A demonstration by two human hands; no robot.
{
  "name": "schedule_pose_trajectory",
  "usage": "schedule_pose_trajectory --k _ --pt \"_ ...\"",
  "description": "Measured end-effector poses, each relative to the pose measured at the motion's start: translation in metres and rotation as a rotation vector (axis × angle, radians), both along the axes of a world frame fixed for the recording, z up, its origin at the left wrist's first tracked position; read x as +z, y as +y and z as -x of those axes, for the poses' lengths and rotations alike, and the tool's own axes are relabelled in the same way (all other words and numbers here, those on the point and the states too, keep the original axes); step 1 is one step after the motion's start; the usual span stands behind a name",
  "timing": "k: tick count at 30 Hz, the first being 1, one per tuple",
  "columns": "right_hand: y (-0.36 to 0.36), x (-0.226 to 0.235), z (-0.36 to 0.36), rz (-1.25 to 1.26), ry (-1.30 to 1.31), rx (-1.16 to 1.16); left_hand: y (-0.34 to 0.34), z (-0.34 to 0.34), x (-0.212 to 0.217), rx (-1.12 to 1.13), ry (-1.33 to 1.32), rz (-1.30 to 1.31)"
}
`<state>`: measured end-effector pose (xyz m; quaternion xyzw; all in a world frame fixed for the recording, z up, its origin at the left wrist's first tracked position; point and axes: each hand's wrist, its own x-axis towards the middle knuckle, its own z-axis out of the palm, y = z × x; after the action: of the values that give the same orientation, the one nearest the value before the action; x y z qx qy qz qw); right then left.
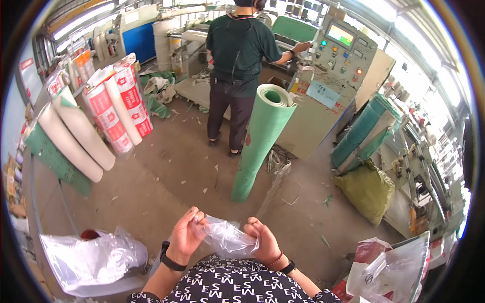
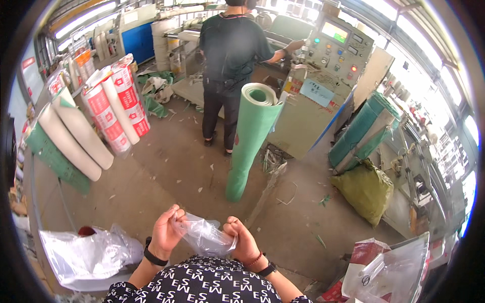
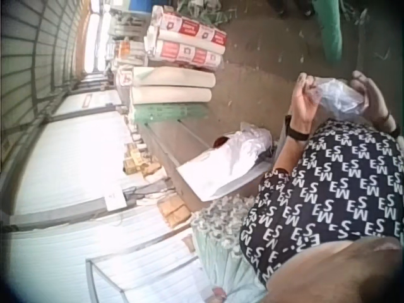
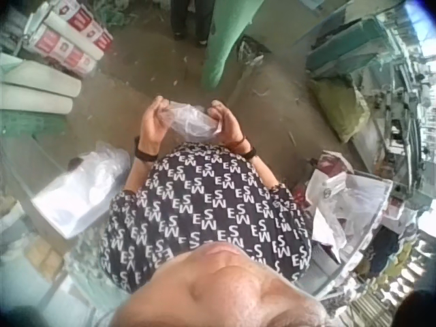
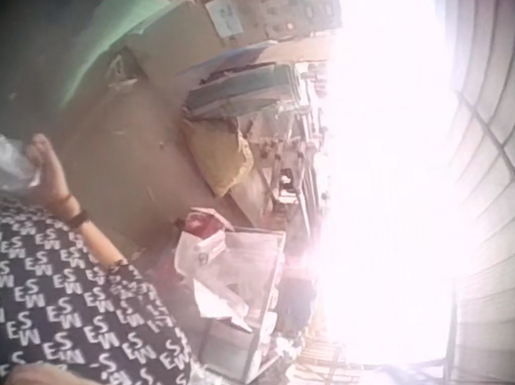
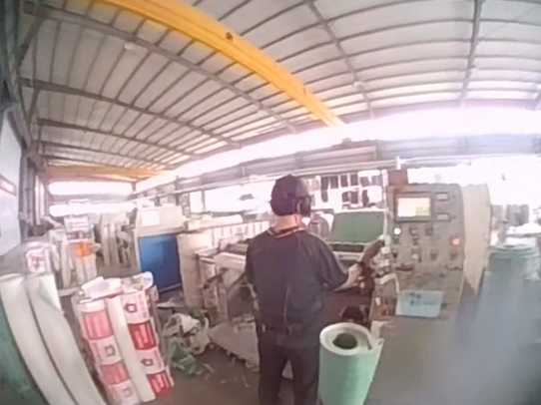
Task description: Placing rolls of green protective material into plastic bags and sealing them manually.
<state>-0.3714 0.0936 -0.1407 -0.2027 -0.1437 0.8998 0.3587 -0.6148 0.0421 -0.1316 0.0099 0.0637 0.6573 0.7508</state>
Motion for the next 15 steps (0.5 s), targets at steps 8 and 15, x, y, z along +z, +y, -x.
schedule_pose_trajectory --k 8,15 --pt "0.069 0.066 -0.04 -0.912 -0.55 0.389 0.086 -0.007 0.034 0.053 0.388 -0.103" --pt "0.163 0.035 -0.103 -0.161 0.084 0.016 0.12 -0.055 0.021 0.118 0.982 0.118"
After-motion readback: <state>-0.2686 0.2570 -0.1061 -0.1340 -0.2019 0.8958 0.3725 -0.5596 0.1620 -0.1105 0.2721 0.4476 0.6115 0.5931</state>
